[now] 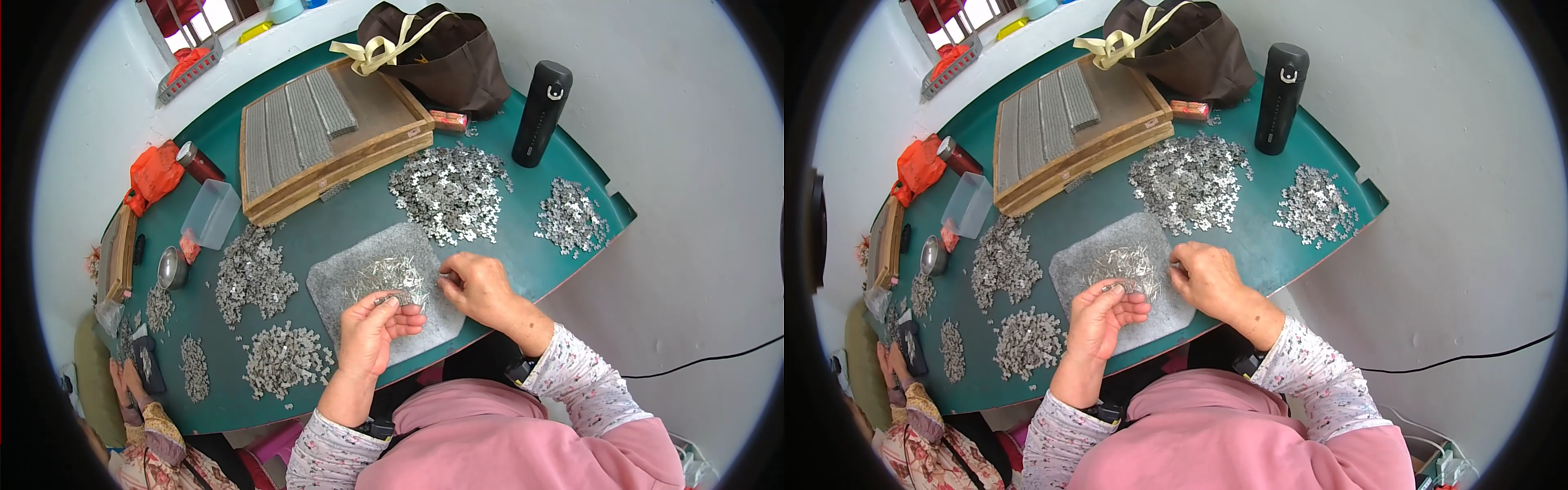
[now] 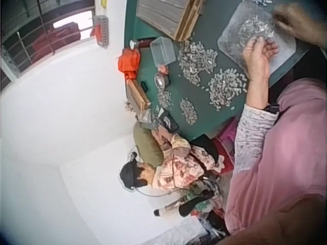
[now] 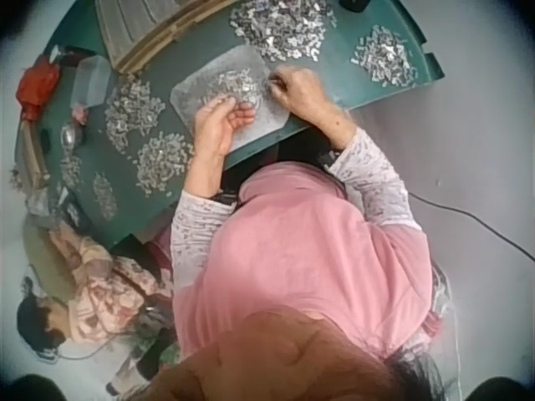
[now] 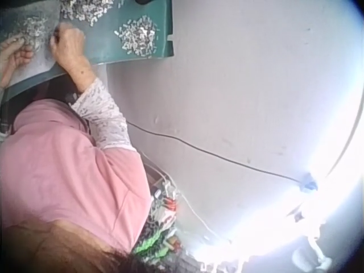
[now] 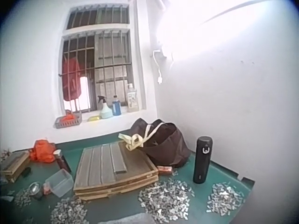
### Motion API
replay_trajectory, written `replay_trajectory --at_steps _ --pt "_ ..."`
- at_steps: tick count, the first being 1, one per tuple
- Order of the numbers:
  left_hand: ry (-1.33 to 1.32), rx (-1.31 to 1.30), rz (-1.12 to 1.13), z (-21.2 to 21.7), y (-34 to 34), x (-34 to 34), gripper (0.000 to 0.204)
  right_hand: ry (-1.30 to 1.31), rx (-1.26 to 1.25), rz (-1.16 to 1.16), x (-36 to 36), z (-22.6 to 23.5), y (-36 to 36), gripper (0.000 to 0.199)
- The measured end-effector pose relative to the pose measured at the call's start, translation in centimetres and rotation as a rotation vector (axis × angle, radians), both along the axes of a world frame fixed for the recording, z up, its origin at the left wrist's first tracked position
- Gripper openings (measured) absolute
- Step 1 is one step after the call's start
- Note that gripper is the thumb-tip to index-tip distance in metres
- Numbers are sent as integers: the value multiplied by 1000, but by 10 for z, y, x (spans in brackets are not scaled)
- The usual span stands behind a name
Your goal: Manually sort and arrange small metal slider components on a surface.
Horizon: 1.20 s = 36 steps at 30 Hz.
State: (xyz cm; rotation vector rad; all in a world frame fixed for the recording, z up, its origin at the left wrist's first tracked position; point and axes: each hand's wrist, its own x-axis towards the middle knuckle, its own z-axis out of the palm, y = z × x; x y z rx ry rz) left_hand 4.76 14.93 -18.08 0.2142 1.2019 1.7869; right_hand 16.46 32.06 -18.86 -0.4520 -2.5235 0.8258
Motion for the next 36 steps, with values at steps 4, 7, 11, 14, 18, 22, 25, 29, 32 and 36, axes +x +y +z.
replay_trajectory --at_steps 4,7,11,14,18,22,25,29,32,36 --pt "31 -9 -17 3 2 5 19 186 -343 142 2 19 -19 15" --pt "56 13 -52 1 8 10 18 186 -386 161 1 14 -26 17" --pt "60 15 -76 2 10 13 18 154 -439 142 1 6 -25 15" --pt "60 7 -89 1 10 12 17 169 -604 136 3 8 -21 14" --pt "27 -33 -61 -1 9 9 15 105 -489 -25 6 11 4 15" --pt "-25 -22 -17 -5 5 5 14 60 34 -6 7 -3 7 12" --pt "-23 -23 -13 -5 5 7 14 19 237 -16 2 -8 -5 10" --pt "-47 -5 -2 -4 3 7 13 -88 335 -16 -3 -8 -9 10" --pt "-25 -2 -9 -4 2 6 13 -90 335 7 -5 -1 -9 10" --pt "34 -17 9 -4 2 8 15 98 -293 99 -2 9 -16 10"
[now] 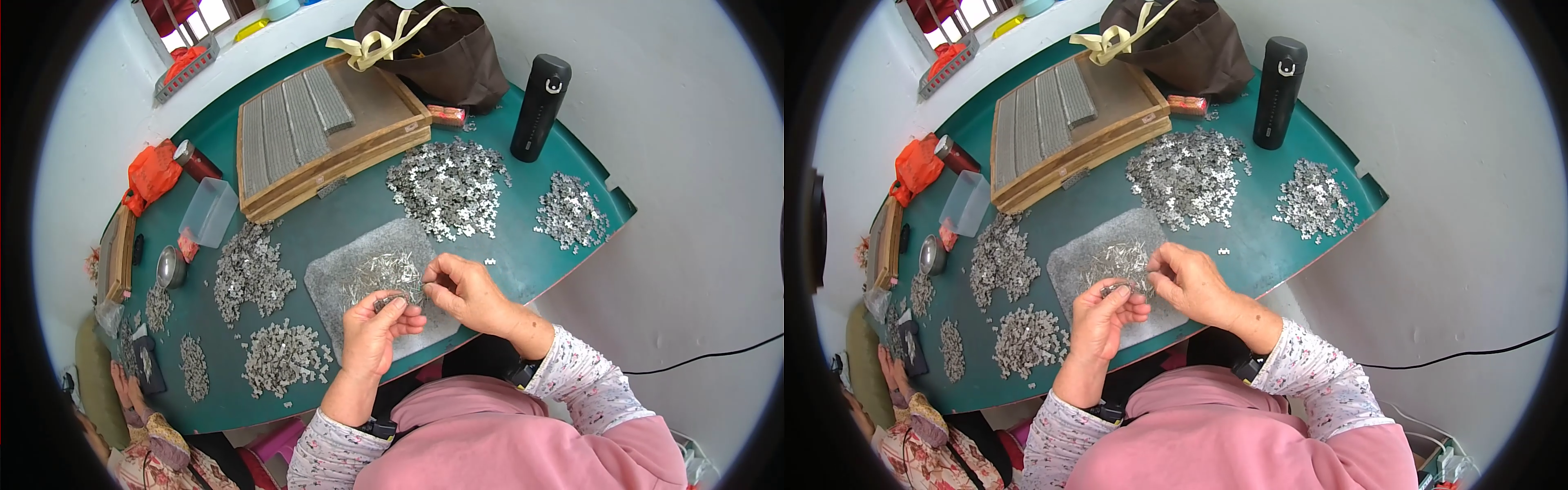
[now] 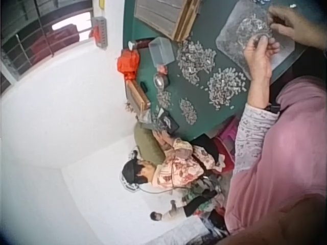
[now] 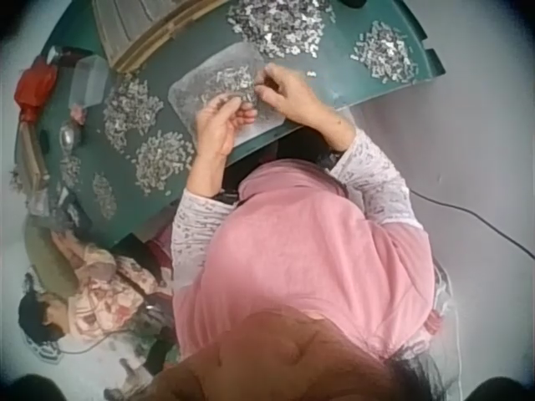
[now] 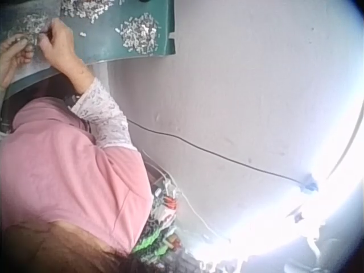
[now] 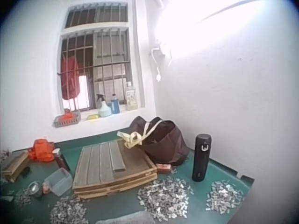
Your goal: Manually sort and arrange small metal slider components on a surface.
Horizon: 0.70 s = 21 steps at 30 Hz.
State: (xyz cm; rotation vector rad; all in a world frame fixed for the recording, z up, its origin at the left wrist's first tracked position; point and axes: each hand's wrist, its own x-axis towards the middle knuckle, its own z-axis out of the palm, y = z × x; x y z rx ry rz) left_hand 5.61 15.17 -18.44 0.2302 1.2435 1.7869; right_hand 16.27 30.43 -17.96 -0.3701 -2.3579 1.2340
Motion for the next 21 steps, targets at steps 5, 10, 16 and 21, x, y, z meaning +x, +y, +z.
replay_trajectory --at_steps 5,10,16,21 --pt "63 -10 9 1 1 4 15 47 -582 150 -3 -14 -12 10" --pt "169 -11 -7 -4 -1 6 14 98 -659 133 -5 -23 -20 10" --pt "252 3 21 -1 2 10 10 104 -510 35 -1 -16 -26 10" --pt "223 -11 13 -5 -3 4 9 114 -493 78 0 -12 -21 9"
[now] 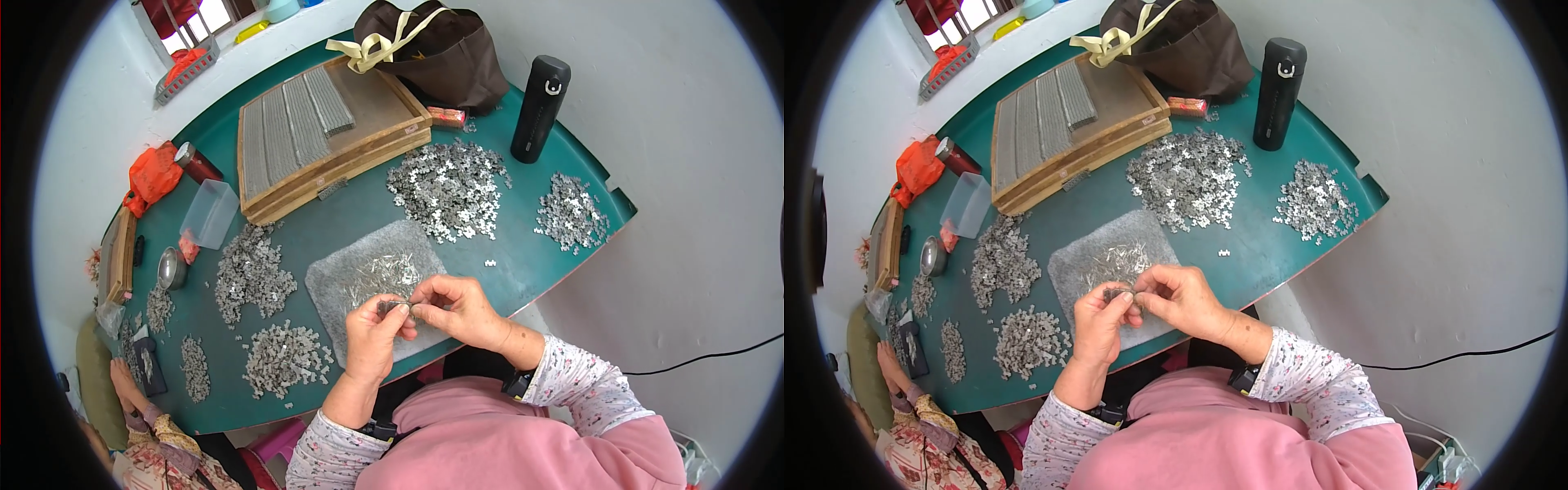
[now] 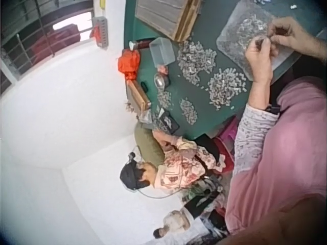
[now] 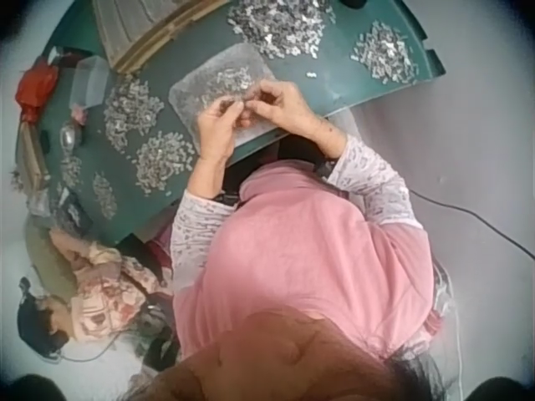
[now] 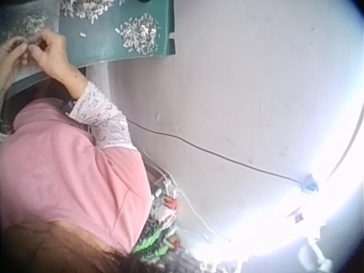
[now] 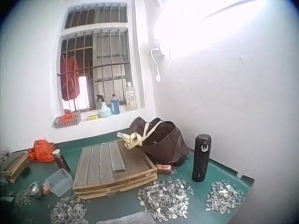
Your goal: Manually sort and arrange small metal slider components on a surface.
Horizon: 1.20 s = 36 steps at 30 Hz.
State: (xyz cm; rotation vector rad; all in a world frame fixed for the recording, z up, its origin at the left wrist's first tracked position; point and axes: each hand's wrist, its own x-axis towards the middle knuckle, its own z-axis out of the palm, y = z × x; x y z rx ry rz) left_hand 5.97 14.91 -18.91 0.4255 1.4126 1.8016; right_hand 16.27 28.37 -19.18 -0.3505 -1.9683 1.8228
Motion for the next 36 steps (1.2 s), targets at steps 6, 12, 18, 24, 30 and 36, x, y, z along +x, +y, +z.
replay_trajectory --at_steps 6,12,18,24,30,36 --pt "-98 63 62 6 -7 -13 9 -32 666 -121 -27 8 47 7" --pt "-160 51 86 10 -17 -19 9 -23 1233 109 -58 2 72 6" --pt "-179 18 110 5 -21 -19 10 -16 1520 306 -69 12 70 7" --pt "-171 34 97 5 -16 -18 9 -48 1547 298 -59 17 65 9" --pt "-144 30 70 5 -13 -16 9 16 1067 213 -40 0 55 8" --pt "-135 32 60 5 -10 -13 10 23 757 180 -32 -2 48 9"
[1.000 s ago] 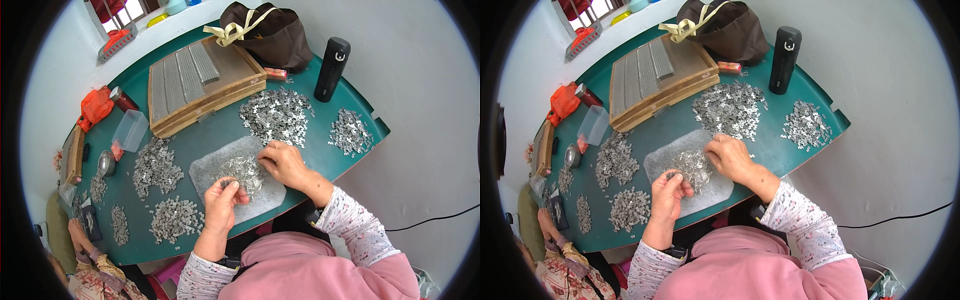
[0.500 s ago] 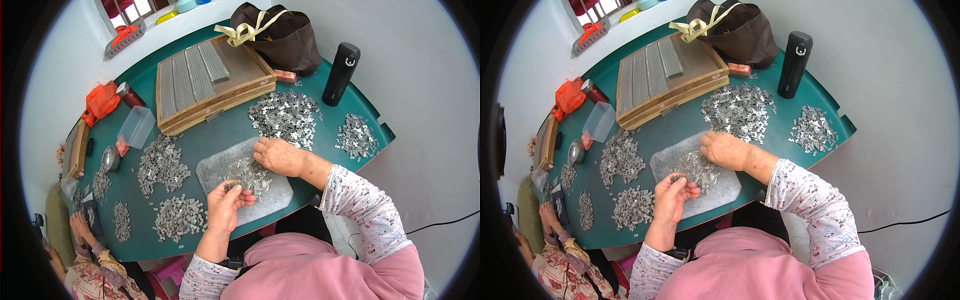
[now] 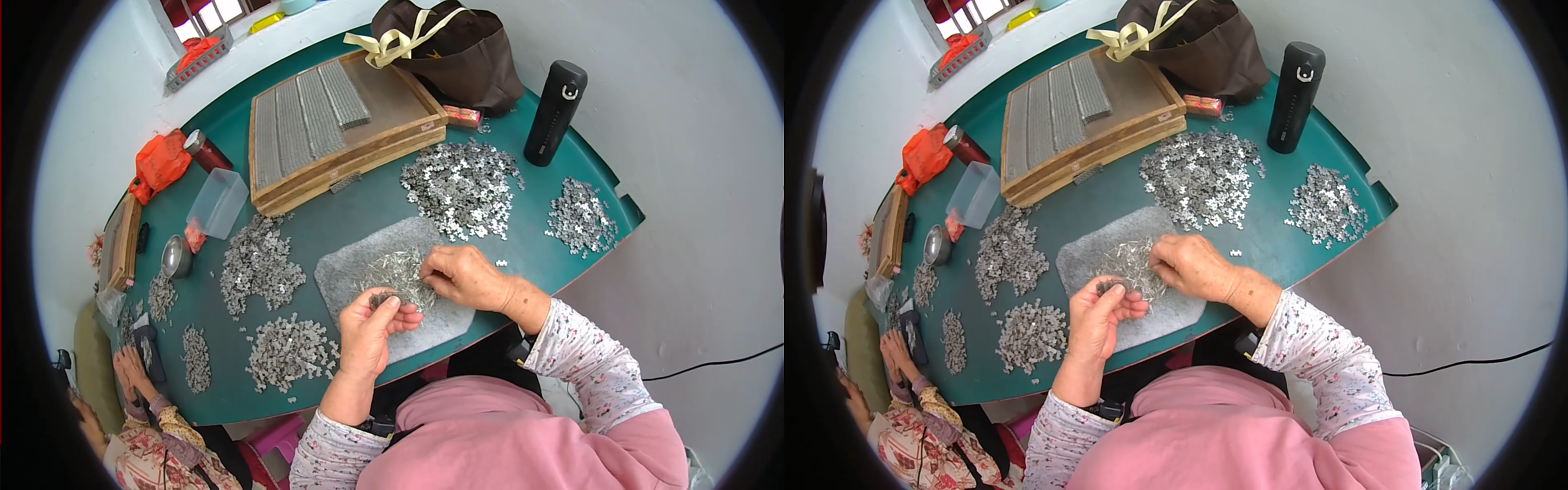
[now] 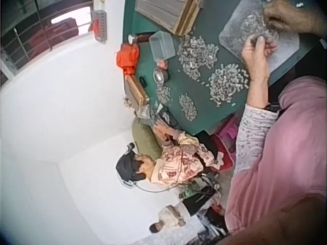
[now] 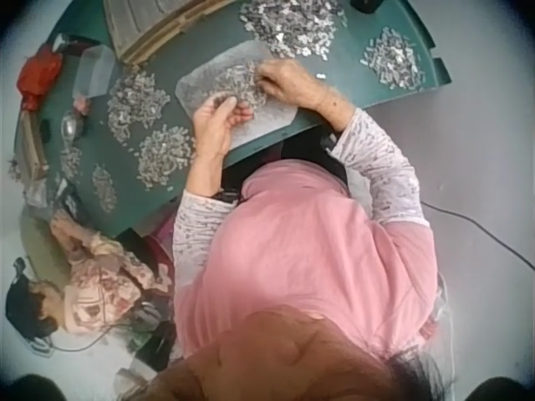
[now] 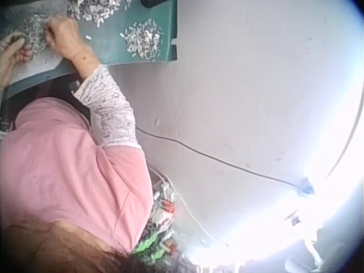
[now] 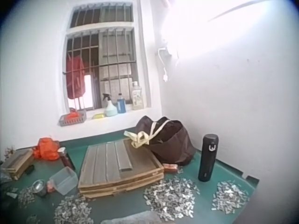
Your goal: Manually sort and arrange small metal slider components on a surface.
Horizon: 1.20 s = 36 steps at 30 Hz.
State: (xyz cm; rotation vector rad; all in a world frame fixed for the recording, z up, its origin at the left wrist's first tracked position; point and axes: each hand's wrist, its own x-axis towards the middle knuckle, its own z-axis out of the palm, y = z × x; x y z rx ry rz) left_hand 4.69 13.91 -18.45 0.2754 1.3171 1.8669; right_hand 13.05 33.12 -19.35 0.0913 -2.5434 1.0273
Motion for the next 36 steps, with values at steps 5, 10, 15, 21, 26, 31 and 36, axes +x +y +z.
replay_trajectory --at_steps 5,10,15,21,26,31,36 --pt "26 -18 -35 -1 2 3 10 0 -196 17 5 0 -3 8" --pt "70 -26 -52 -4 1 5 10 -79 -414 2 8 6 -9 12" --pt "126 -10 -59 -2 2 9 10 -66 -421 126 9 18 -10 13" --pt "193 -3 -68 -1 2 11 9 -190 -628 155 8 22 -19 11" --pt "205 3 -68 0 1 12 8 -174 -580 152 8 26 -21 9" --pt "212 8 -69 -2 1 12 8 -148 -542 156 7 26 -22 10" --pt "229 13 -72 -4 -1 12 8 -145 -521 154 7 27 -23 12"
